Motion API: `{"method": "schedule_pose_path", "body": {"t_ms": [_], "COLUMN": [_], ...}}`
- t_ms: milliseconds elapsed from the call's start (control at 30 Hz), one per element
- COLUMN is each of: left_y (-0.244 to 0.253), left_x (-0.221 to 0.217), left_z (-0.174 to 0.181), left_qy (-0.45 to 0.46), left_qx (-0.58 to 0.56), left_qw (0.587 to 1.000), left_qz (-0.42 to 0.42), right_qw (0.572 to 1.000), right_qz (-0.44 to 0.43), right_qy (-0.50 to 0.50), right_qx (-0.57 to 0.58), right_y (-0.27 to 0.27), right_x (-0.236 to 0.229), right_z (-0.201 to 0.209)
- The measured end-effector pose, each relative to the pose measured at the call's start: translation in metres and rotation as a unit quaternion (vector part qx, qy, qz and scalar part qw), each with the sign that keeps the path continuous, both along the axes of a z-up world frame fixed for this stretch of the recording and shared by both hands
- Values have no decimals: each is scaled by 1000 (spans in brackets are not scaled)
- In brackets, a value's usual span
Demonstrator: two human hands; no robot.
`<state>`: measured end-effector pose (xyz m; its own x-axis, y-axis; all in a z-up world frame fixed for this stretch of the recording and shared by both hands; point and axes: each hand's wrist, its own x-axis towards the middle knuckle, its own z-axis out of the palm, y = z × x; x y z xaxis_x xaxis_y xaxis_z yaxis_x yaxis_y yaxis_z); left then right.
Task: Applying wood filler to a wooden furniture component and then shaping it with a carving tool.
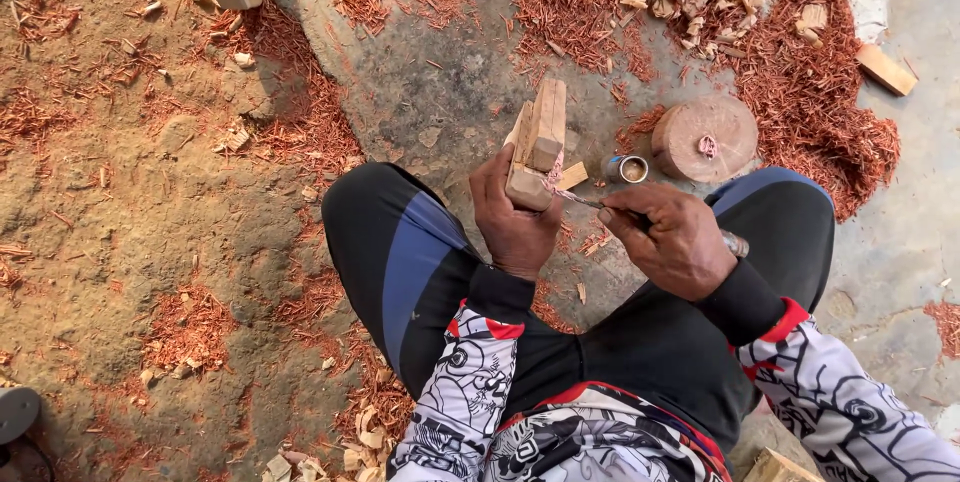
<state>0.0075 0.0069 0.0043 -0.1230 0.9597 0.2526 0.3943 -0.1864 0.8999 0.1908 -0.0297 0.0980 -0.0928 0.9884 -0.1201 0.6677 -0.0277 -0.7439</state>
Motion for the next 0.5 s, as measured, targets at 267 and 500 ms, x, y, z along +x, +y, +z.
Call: {"method": "schedule_pose_path", "body": {"t_ms": [267,500], "left_y": [-2,-2], "left_x": [-1,-3], "left_z": [-3,0], "left_qy": [5,-14], "left_qx": [10,7], "left_qw": [1000,1000], "left_qz": [0,-11], "right_qw": [999,984], "right_qz": [10,-38], "right_qy": [-21,139], "right_qx": [40,-103], "right_y": [7,6], "right_x": [2,15], "right_z": [1,-23]}}
